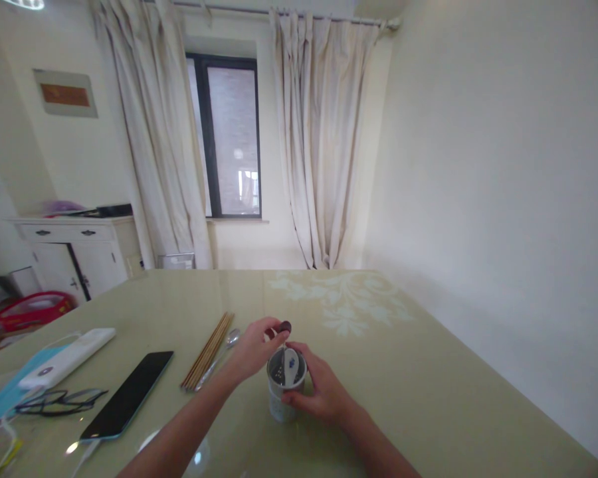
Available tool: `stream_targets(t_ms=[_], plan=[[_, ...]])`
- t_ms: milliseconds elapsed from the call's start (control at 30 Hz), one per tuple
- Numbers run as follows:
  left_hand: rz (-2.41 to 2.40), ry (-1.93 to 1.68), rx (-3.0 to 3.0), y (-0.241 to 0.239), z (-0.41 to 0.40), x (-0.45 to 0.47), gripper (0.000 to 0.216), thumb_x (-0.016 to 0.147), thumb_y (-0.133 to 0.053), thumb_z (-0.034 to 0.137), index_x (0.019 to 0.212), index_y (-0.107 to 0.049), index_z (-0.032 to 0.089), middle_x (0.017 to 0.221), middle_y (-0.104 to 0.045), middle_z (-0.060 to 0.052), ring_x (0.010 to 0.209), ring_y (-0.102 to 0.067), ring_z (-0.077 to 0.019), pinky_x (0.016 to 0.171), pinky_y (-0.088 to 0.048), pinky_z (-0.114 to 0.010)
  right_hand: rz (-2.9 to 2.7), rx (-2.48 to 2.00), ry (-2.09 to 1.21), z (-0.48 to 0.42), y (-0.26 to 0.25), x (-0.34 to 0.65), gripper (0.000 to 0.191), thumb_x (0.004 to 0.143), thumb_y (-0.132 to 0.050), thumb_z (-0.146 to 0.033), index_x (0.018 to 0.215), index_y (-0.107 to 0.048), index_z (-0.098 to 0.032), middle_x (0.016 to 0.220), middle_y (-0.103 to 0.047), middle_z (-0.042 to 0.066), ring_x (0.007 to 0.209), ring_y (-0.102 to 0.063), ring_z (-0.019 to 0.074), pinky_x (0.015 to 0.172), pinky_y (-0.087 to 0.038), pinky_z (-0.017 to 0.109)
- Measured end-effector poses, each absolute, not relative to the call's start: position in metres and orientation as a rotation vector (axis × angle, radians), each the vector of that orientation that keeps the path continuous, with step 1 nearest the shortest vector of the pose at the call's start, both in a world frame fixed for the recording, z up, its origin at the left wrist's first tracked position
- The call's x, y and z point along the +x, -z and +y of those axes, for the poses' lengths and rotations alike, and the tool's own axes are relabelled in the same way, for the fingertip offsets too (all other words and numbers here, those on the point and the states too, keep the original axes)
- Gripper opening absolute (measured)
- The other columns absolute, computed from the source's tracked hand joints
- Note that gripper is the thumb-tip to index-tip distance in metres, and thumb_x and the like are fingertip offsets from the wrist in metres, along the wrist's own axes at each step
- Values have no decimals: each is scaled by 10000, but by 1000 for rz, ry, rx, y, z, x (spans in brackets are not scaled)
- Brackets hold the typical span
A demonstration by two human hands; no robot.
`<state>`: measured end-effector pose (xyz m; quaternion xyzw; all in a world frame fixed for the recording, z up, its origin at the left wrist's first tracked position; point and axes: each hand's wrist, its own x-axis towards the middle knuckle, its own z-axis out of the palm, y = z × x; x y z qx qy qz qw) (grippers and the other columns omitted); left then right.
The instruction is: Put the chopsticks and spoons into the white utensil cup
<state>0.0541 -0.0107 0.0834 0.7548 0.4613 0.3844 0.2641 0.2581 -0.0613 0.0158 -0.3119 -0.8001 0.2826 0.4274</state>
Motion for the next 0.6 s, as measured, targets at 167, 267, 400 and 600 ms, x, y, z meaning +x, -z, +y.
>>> stream_targets(t_ms=[167,267,400,600], plan=[[1174,-1308,1753,-108,-15,42,427,822,-714,616,816,-781,195,769,-774,-53,717,-663,-199,622,-475,-276,-1975,-803,-700,-58,-10,258,795,835,-822,-558,1482,-496,-233,1334,-713,140,1173,-710,328,1051,-532,443],[1151,-1562,1571,-139,-10,14,474,778,-788,662,827,-781,191,792,-773,-53,722,-645,-176,638,-487,-261,-1980,-783,-696,-57,-8,259,811,829,-823,-583,1487,-502,-236,1402,-681,149,1252,-678,340,1102,-503,452],[1145,-1743,1312,-156,12,-27,614,617,-898,681,959,-734,198,898,-795,-55,818,-692,-186,684,-517,-257,-1990,-805,-712,-57,-9,259,821,836,-826,-580,1500,-492,-235,1389,-686,151,1235,-687,334,1090,-514,444],[1375,-1255,1355,-89,41,-55,714,459,-879,768,818,-689,181,711,-726,-28,622,-633,-156,617,-493,-278,-1980,-830,-710,-58,-9,260,802,853,-810,-587,1504,-489,-244,1394,-687,148,1233,-684,346,1081,-520,461]])
